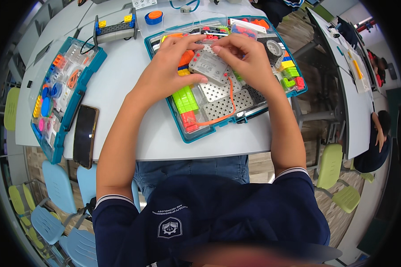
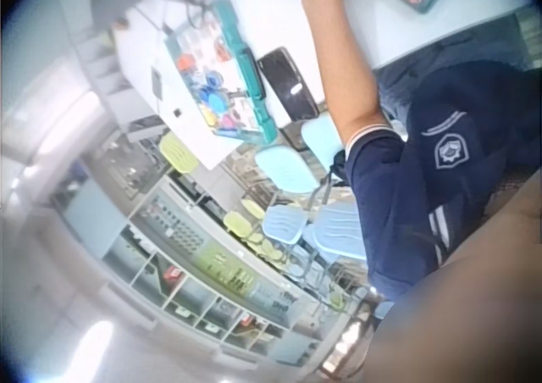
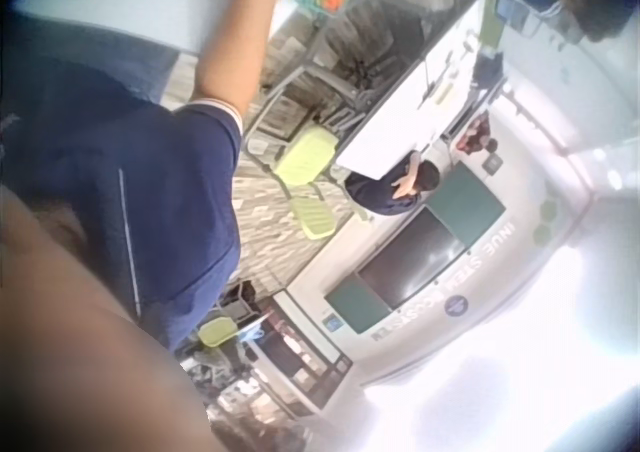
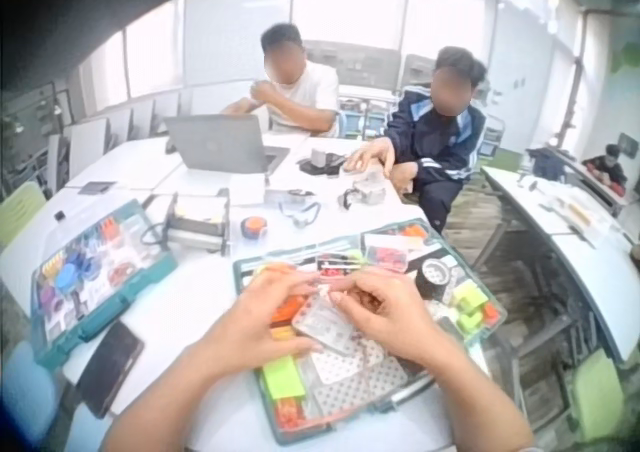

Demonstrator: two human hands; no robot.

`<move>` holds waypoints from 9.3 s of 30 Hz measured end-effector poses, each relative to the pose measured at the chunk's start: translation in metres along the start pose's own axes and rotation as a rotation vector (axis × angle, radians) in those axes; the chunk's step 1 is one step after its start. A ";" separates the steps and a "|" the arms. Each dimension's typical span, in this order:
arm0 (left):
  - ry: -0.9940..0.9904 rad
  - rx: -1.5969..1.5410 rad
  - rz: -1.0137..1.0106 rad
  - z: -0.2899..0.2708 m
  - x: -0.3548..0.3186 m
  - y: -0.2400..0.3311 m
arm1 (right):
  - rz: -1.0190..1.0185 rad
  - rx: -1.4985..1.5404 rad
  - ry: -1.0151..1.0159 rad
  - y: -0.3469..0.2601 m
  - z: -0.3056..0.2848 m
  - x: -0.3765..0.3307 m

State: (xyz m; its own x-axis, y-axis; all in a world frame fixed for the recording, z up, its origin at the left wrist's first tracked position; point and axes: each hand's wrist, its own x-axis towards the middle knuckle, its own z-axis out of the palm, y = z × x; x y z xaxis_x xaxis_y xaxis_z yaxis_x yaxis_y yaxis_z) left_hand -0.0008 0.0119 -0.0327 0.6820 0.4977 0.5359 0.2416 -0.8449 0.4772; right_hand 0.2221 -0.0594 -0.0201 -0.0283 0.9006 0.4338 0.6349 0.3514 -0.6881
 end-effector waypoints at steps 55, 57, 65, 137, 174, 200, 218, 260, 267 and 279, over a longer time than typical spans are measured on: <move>0.582 -0.754 -0.378 -0.008 0.011 -0.015 | 0.217 -0.014 -0.044 0.051 -0.029 0.187; 0.517 -0.628 -0.388 -0.002 0.009 -0.013 | 0.326 -0.134 -0.007 0.081 -0.021 0.221; 0.440 -0.125 -0.124 0.002 0.002 -0.007 | 0.613 -0.620 -0.001 0.116 0.030 0.284; 0.381 -0.517 -0.250 -0.052 0.018 0.041 | -0.204 0.308 0.285 -0.118 -0.055 0.018; -0.510 -1.436 0.205 -0.037 -0.001 0.193 | 0.026 1.108 0.112 0.012 -0.056 0.027; -0.470 -1.416 0.227 -0.032 -0.005 0.190 | 0.113 1.015 0.076 0.017 -0.022 0.030; 0.062 0.166 0.305 -0.029 0.096 0.047 | 0.011 1.054 0.101 0.033 -0.038 0.033; 0.148 -0.991 -0.632 -0.002 0.106 -0.009 | -0.021 0.667 0.210 -0.018 0.005 0.025; 0.127 -1.059 -0.652 -0.005 0.107 -0.006 | -0.118 0.375 0.347 -0.021 0.010 0.021; 0.427 -1.237 -0.471 -0.036 0.109 -0.023 | 0.124 0.334 0.345 -0.014 -0.015 0.021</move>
State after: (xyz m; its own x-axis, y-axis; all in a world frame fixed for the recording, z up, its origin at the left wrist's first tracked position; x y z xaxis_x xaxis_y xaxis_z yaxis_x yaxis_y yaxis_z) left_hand 0.0425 0.0927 0.0398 0.3927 0.8938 0.2165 -0.5269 0.0258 0.8495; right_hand 0.2244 -0.0494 0.0067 0.3248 0.8232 0.4656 0.3337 0.3609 -0.8709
